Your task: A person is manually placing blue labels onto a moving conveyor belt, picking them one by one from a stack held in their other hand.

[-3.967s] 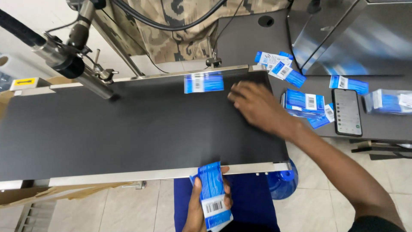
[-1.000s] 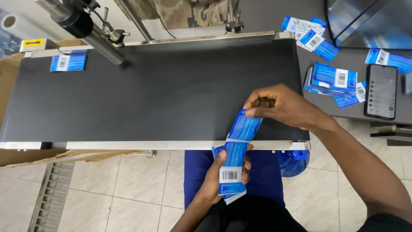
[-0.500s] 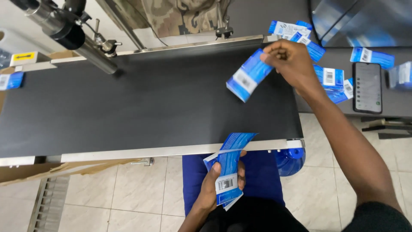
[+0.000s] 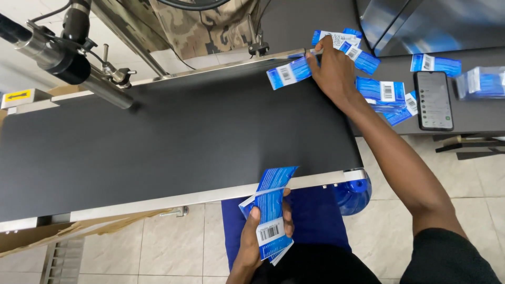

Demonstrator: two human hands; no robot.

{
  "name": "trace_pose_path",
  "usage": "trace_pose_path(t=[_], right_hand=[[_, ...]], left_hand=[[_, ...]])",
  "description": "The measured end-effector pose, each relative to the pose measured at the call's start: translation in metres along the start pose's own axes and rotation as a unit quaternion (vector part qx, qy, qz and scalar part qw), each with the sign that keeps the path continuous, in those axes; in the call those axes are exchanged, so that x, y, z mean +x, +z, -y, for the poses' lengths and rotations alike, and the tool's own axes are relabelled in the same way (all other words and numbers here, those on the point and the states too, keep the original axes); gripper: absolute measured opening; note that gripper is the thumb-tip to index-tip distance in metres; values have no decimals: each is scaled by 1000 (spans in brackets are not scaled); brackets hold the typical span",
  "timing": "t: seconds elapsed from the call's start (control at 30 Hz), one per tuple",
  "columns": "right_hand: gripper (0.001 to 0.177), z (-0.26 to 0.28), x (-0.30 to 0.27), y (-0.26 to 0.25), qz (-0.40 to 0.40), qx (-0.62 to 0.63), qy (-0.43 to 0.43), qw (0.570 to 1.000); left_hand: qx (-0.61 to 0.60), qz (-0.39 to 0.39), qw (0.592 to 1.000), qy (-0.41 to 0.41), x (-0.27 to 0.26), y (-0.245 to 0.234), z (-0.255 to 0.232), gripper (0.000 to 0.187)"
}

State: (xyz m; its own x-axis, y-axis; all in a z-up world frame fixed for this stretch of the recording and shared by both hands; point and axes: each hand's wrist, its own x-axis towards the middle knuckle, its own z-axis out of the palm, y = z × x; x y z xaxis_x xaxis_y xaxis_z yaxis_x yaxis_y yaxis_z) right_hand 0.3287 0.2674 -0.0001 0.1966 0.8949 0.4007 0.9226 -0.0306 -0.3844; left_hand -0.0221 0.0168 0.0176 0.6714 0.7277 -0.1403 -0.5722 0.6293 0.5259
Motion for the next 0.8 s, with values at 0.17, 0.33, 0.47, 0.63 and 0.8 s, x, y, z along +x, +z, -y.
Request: trace_pose_path(t=[0.17, 0.33, 0.47, 0.63, 0.8], right_hand=[[28, 19, -22, -25, -18, -84, -74, 994], [15, 66, -48, -63, 94, 25, -156, 983], [17, 119, -77, -109, 262, 345, -57, 899], [38, 143, -106, -123, 336, 351, -150, 861], [28, 129, -100, -118, 334, 403, -1, 852]], left_hand=[[-5, -17, 1000, -1, 3, -3, -1, 82], [-12, -20, 1000, 1, 5, -2, -2, 81], [-36, -60, 997, 11, 10, 1, -2, 81], [-53, -58, 997, -2, 12, 4, 2, 80], [-53, -44, 998, -16, 15, 6, 3, 81]])
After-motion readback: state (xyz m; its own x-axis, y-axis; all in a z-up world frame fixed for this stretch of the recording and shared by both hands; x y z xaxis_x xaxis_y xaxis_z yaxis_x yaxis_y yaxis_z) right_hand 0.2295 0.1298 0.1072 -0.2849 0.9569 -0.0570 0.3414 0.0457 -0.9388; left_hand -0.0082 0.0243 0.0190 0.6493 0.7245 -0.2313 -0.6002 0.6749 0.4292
